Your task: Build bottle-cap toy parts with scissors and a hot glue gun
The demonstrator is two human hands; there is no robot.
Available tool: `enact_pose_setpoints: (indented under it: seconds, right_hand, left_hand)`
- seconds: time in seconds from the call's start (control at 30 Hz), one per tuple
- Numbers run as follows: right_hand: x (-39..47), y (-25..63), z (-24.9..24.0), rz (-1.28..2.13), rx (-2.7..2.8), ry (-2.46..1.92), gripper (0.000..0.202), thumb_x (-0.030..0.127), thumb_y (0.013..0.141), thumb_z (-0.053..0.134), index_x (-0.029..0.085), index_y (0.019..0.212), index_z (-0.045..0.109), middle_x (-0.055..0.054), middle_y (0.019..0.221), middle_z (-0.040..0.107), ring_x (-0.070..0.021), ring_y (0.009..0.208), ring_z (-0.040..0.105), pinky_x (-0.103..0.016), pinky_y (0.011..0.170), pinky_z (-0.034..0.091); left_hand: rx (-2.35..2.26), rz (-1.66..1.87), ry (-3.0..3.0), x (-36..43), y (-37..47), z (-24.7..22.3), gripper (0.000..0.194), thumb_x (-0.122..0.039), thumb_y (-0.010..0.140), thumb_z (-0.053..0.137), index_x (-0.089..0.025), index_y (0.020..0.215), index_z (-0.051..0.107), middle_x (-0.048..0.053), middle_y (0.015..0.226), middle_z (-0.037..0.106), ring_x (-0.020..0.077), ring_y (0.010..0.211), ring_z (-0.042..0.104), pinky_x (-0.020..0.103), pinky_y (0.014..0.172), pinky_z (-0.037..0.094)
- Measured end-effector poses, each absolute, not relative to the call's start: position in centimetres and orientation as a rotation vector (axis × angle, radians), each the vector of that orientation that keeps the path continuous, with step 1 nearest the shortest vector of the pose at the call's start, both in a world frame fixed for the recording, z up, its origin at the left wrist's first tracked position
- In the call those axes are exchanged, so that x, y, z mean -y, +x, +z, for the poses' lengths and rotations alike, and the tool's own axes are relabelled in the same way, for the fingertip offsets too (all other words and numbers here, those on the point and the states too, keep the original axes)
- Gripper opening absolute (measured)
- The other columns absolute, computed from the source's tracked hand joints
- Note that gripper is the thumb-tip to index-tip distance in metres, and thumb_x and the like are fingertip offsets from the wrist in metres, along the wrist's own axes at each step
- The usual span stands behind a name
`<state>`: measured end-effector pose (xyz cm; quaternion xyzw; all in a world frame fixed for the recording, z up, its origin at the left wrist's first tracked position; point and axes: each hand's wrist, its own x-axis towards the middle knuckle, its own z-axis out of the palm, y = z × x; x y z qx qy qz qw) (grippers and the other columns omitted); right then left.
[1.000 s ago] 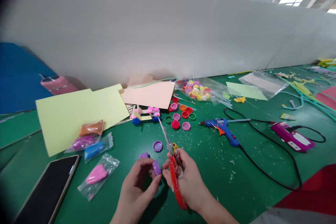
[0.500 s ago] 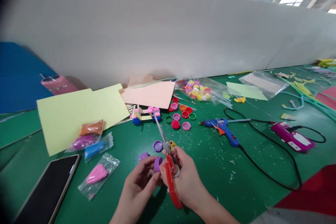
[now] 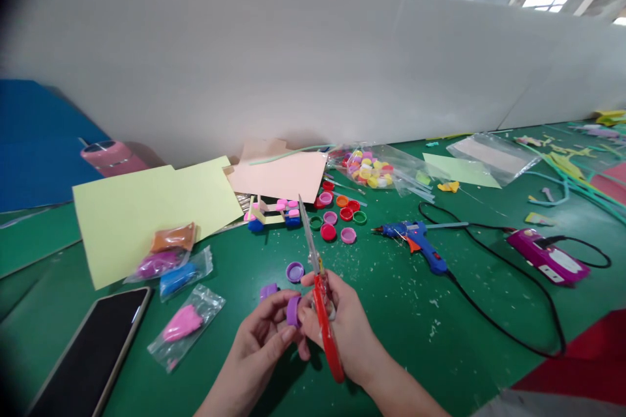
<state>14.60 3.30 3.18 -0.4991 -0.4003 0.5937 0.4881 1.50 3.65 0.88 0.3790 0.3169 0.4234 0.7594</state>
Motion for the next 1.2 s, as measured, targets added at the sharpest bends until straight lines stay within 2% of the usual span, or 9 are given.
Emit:
enact_pose_setpoints:
  seconds: [0.1, 0.27, 0.57, 0.77, 0.97, 1.2]
  right_hand:
    - [-3.4, 14.9, 3.1, 1.393, 0.967, -1.289, 0.034, 0.033, 0.063, 0.069, 0.021, 0.088, 0.049, 0.007, 0.058, 0.052, -0.0099, 0.046, 0.053, -0.024, 0.046, 0.046]
    - [-3.5, 15.4, 3.0, 1.443, 0.979, -1.284, 0.033, 0.029, 0.065, 0.069, 0.021, 0.09, 0.049, 0.007, 0.062, 0.053, -0.0095, 0.05, 0.055, -0.023, 0.051, 0.046]
    - [-3.7, 15.0, 3.1, 1.402, 0.957, -1.334, 0.038, 0.029, 0.057, 0.072, 0.02, 0.087, 0.051, 0.007, 0.056, 0.053, -0.0098, 0.048, 0.052, -0.021, 0.045, 0.042]
    - [-3.6, 14.7, 2.7, 1.391, 0.946, -1.31, 0.034, 0.022, 0.062, 0.067, 0.022, 0.09, 0.048, 0.008, 0.059, 0.051, -0.0087, 0.049, 0.05, -0.022, 0.05, 0.042]
    - [-3.8, 14.1, 3.3, 1.312, 0.937, -1.319, 0.027, 0.022, 0.058, 0.064, 0.021, 0.081, 0.048, 0.008, 0.053, 0.047, -0.0088, 0.048, 0.045, -0.022, 0.048, 0.038]
    - [-3.6, 14.4, 3.2, 1.304, 0.972, -1.314, 0.029, 0.027, 0.063, 0.064, 0.022, 0.087, 0.047, 0.008, 0.055, 0.048, -0.0084, 0.047, 0.045, -0.021, 0.046, 0.038]
  left_hand:
    - [-0.685, 0.95, 0.786, -3.7, 1.7, 1.2, 0.023, -0.023, 0.073, 0.062, -0.018, 0.094, 0.054, 0.002, 0.077, 0.061, 0.0112, 0.052, 0.057, 0.026, 0.054, 0.045]
    - [-0.772, 0.949, 0.848, -3.8, 1.7, 1.4, 0.021, -0.022, 0.072, 0.063, -0.017, 0.089, 0.052, 0.002, 0.072, 0.06, 0.0098, 0.053, 0.055, 0.023, 0.052, 0.044]
    - [-0.982, 1.062, 1.087, -3.6, 1.6, -0.4, 0.023, -0.02, 0.066, 0.067, -0.019, 0.087, 0.057, -0.002, 0.066, 0.057, 0.0091, 0.055, 0.05, 0.019, 0.051, 0.043]
    - [-1.066, 1.155, 1.194, -3.6, 1.9, 0.4, 0.021, -0.015, 0.063, 0.066, -0.017, 0.083, 0.058, -0.001, 0.066, 0.059, 0.0104, 0.056, 0.052, 0.021, 0.055, 0.044]
    - [-0.997, 1.137, 1.018, -3.7, 1.7, 0.2, 0.021, -0.02, 0.068, 0.065, -0.019, 0.087, 0.055, -0.002, 0.069, 0.058, 0.0094, 0.056, 0.053, 0.02, 0.054, 0.043]
    - [-0.891, 1.124, 0.81, -3.9, 1.8, 0.7, 0.015, -0.023, 0.073, 0.062, -0.017, 0.083, 0.053, -0.002, 0.063, 0.059, 0.009, 0.049, 0.054, 0.021, 0.052, 0.04]
